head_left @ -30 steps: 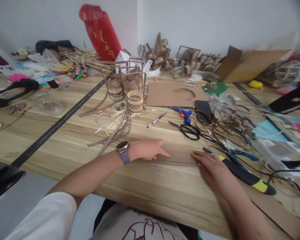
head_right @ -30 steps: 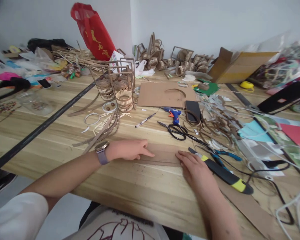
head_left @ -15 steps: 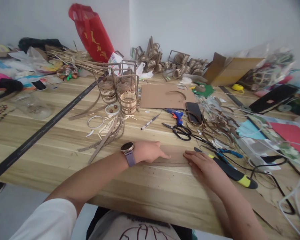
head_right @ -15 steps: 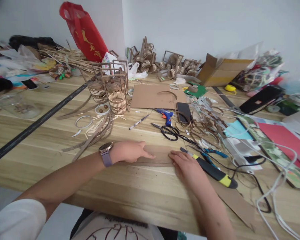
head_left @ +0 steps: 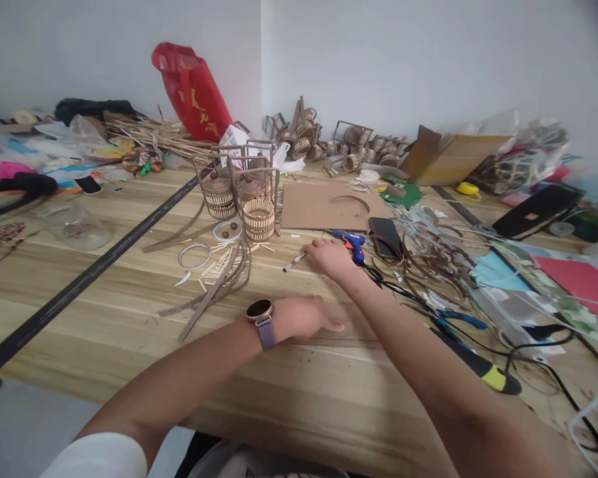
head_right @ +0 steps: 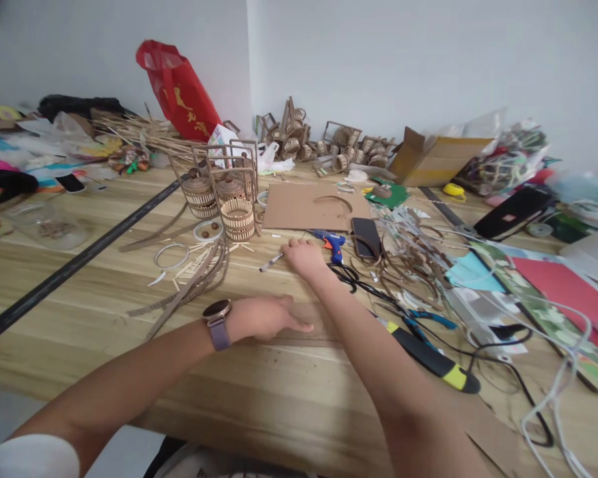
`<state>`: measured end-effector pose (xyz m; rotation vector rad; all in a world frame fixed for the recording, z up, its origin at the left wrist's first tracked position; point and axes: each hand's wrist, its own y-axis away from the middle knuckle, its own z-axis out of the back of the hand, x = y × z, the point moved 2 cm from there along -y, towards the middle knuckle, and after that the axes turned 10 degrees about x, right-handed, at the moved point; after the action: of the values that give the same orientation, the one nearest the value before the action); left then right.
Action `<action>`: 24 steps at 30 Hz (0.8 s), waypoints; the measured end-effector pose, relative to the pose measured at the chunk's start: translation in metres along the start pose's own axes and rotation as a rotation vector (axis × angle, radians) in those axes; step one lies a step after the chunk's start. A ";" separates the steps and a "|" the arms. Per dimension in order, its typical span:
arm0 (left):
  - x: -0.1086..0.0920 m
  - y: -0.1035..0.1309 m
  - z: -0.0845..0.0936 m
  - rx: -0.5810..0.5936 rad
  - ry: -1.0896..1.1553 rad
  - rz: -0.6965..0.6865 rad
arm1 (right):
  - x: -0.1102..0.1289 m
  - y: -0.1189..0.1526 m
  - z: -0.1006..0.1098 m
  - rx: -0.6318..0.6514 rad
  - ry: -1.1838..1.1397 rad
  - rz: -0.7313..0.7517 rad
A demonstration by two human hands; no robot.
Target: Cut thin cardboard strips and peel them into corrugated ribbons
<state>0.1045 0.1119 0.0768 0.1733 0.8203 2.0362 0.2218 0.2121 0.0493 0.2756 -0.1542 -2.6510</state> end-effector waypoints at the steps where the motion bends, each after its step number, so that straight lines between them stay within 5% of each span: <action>1: 0.000 0.000 0.001 0.006 -0.001 0.001 | 0.001 -0.010 -0.002 0.001 -0.010 0.007; 5: 0.000 0.000 0.001 0.012 -0.003 -0.006 | 0.001 -0.025 -0.005 -0.031 -0.103 0.048; 9: 0.003 -0.003 -0.001 0.010 -0.002 -0.022 | -0.013 -0.008 0.001 -0.165 -0.270 -0.009; 17: 0.008 -0.008 -0.004 -0.016 -0.030 -0.079 | -0.044 0.119 -0.010 -0.616 -0.808 -0.332; 24: 0.006 -0.027 0.009 0.039 -0.028 -0.112 | -0.006 0.207 -0.039 -0.652 -1.125 -0.352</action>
<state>0.1237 0.1312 0.0656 0.1734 0.8345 1.9096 0.3264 0.0295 0.0446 -1.5007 0.4392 -2.6634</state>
